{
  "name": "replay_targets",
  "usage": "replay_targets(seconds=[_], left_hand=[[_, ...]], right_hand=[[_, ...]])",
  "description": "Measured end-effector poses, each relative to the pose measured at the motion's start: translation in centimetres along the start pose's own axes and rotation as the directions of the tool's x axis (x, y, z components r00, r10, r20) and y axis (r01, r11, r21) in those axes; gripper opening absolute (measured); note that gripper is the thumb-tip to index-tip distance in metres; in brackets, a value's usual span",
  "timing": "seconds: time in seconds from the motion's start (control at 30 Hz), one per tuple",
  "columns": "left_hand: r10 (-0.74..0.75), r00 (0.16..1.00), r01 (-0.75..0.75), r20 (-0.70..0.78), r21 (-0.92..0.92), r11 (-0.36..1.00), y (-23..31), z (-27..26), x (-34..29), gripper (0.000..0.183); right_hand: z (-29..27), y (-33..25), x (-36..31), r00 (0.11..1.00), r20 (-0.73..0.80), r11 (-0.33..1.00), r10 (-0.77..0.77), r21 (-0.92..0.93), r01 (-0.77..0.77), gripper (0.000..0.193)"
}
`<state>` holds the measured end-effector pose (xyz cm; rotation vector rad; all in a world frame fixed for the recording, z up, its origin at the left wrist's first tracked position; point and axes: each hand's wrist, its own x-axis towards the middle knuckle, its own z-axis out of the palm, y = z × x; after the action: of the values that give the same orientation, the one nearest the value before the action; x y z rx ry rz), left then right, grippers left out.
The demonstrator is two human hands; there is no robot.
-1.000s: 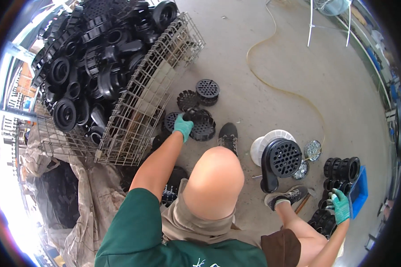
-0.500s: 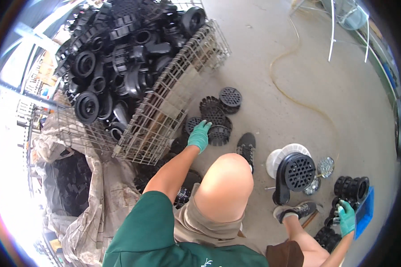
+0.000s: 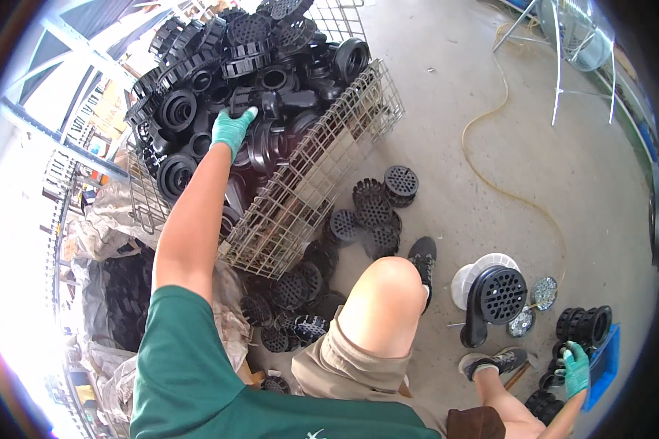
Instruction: The person assembles a black plastic part by picking up a screw, placing it into the part, and securing it using a pneumatic screwdriver.
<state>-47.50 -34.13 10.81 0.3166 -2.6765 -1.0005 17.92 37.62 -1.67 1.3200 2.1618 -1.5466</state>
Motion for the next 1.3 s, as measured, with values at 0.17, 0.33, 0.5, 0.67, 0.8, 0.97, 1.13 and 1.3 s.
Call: replay_targets(seconds=[0.17,0.33,0.5,0.67,0.8,0.97,1.13,1.3], left_hand=[[0.088,0.961,0.0,-0.261,0.319,0.948,-2.0,-1.1,1.7,0.059],[-0.178,0.896,0.043,-0.407,-0.32,0.947,0.8,-6.3,-2.4,0.046],[-0.03,0.987,-0.078,-0.157,-0.634,0.769,-2.7,-11.4,-11.0,0.03],[0.215,0.943,-0.146,0.255,-0.265,0.953,-9.0,-0.8,-24.0,0.031],[-0.224,0.761,0.183,0.609,0.13,0.975,-14.6,9.3,-31.7,0.045],[-0.23,0.678,-0.11,0.699,0.405,0.908,-20.7,21.1,-34.1,0.051],[-0.036,0.658,-0.444,0.752,0.427,0.788,-25.3,22.9,-31.0,0.059],[-0.077,0.698,-0.452,0.712,0.522,0.723,-17.9,21.7,-28.6,0.048]], right_hand=[[-0.6,-1.3,-1.2,0.998,-0.02,0.995,-0.064,-0.077,0.063,0.04],[-0.6,-2.5,-1.3,0.998,-0.037,0.999,-0.052,-0.015,0.052,0.038],[-0.2,-2.7,0.1,0.996,0.027,0.996,-0.083,-0.024,0.083,0.04],[-1.6,1.8,0.3,1.0,0.003,0.998,0.017,0.056,-0.017,0.039],[-0.8,2.3,-0.5,0.994,0.049,0.994,0.093,0.061,-0.096,0.042],[-1.8,1.7,-3.8,0.995,-0.044,0.986,0.085,0.145,-0.078,0.04],[1.2,-2.1,-3.9,0.997,-0.021,0.997,0.074,-0.018,-0.075,0.041],[1.4,-3.8,-5.0,0.997,-0.022,0.986,0.08,-0.145,-0.082,0.043]])
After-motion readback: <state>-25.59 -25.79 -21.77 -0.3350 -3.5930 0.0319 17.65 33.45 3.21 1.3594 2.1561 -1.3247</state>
